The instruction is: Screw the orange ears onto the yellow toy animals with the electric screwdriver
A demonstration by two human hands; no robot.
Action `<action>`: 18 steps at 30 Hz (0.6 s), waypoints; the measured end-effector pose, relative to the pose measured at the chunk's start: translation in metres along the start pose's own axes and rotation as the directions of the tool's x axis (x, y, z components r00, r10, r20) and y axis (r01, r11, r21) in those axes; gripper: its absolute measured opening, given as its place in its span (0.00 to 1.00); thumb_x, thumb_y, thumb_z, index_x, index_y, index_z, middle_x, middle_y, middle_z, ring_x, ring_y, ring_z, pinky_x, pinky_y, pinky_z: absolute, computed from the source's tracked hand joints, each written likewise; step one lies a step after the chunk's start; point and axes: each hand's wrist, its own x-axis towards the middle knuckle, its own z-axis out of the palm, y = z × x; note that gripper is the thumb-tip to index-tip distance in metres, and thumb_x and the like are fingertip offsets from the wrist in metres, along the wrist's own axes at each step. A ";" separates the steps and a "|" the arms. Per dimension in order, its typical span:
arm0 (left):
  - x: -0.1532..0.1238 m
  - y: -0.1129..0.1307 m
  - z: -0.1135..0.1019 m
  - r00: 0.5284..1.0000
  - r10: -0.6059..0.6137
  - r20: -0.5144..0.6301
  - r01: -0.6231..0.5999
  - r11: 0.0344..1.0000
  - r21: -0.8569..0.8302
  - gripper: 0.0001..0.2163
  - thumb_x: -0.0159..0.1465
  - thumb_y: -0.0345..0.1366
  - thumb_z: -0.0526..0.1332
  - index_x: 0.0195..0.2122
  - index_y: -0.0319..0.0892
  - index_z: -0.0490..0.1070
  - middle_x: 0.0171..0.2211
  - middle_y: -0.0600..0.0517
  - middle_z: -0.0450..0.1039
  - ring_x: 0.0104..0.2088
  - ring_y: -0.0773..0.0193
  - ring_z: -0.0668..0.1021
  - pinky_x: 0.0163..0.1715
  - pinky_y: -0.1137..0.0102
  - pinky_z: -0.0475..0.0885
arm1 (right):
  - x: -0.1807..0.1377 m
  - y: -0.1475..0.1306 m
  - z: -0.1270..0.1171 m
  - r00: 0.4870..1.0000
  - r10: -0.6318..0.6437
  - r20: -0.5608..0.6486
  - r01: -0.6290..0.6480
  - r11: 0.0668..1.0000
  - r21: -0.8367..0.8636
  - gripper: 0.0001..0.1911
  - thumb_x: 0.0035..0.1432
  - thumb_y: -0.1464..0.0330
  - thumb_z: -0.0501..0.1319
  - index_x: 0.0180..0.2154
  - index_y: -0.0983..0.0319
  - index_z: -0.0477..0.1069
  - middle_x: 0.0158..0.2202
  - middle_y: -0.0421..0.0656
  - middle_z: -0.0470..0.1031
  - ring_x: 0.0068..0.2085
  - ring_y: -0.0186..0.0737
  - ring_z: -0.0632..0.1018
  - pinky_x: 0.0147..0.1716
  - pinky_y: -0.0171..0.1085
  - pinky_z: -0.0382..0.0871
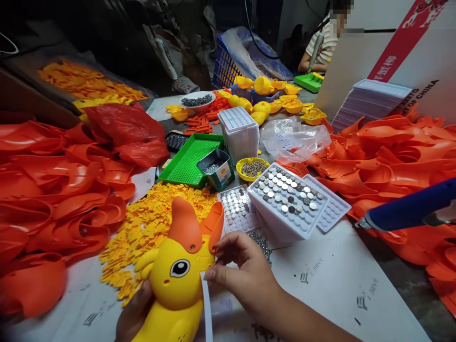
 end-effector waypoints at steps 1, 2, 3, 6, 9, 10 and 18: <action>-0.001 0.001 0.004 1.000 -0.003 0.014 0.003 1.000 0.008 0.26 0.55 0.48 0.67 0.56 0.62 0.66 0.42 0.54 0.81 0.42 0.51 0.82 0.44 0.61 0.78 | 0.001 0.002 0.000 1.000 -0.025 -0.018 0.025 1.000 0.001 0.24 0.29 0.67 0.79 0.30 0.59 0.71 0.29 0.36 0.74 0.30 0.30 0.74 0.29 0.29 0.70; -0.002 0.001 0.006 0.999 -0.007 0.034 0.007 1.000 0.020 0.27 0.56 0.48 0.66 0.57 0.62 0.65 0.42 0.54 0.81 0.45 0.50 0.81 0.47 0.60 0.77 | 0.001 0.003 0.000 0.998 -0.046 -0.031 0.046 0.999 -0.001 0.25 0.29 0.67 0.79 0.30 0.59 0.70 0.29 0.36 0.74 0.30 0.30 0.74 0.29 0.29 0.70; -0.003 0.000 0.007 0.998 -0.003 0.057 0.001 1.000 0.027 0.27 0.56 0.48 0.65 0.58 0.62 0.64 0.42 0.54 0.81 0.48 0.49 0.80 0.50 0.59 0.75 | 0.001 0.005 -0.001 0.997 -0.062 -0.039 0.062 0.998 -0.006 0.26 0.28 0.68 0.80 0.30 0.59 0.69 0.29 0.36 0.74 0.30 0.31 0.73 0.29 0.29 0.70; -0.003 -0.002 0.005 0.992 0.066 0.109 -0.067 0.998 0.001 0.26 0.58 0.46 0.64 0.59 0.64 0.63 0.40 0.56 0.81 0.54 0.50 0.76 0.56 0.57 0.70 | 0.001 0.005 -0.001 0.997 -0.071 -0.013 0.070 0.997 -0.025 0.29 0.25 0.69 0.80 0.31 0.58 0.68 0.31 0.36 0.73 0.32 0.33 0.73 0.30 0.31 0.70; -0.003 -0.004 0.004 0.993 0.086 0.083 -0.083 0.996 -0.043 0.25 0.58 0.45 0.65 0.57 0.63 0.65 0.39 0.56 0.81 0.55 0.49 0.76 0.57 0.55 0.69 | 0.001 0.005 -0.002 0.999 -0.043 0.020 0.043 0.998 -0.039 0.31 0.25 0.68 0.80 0.32 0.57 0.67 0.32 0.36 0.73 0.33 0.33 0.72 0.32 0.32 0.69; -0.004 -0.004 0.005 0.994 0.083 0.066 -0.080 0.996 -0.049 0.25 0.57 0.45 0.65 0.57 0.62 0.66 0.38 0.55 0.81 0.55 0.48 0.76 0.56 0.55 0.70 | 0.001 0.005 -0.002 0.999 -0.033 0.021 0.034 0.998 -0.045 0.31 0.25 0.68 0.80 0.32 0.57 0.66 0.32 0.36 0.72 0.33 0.33 0.72 0.33 0.32 0.68; -0.010 -0.005 0.029 0.990 0.126 0.067 -0.127 0.992 0.007 0.23 0.53 0.48 0.69 0.51 0.60 0.72 0.39 0.54 0.81 0.51 0.48 0.78 0.52 0.58 0.74 | -0.003 0.016 -0.002 0.999 -0.047 -0.020 0.045 0.995 -0.089 0.37 0.29 0.56 0.79 0.40 0.55 0.62 0.40 0.40 0.72 0.38 0.38 0.74 0.35 0.35 0.68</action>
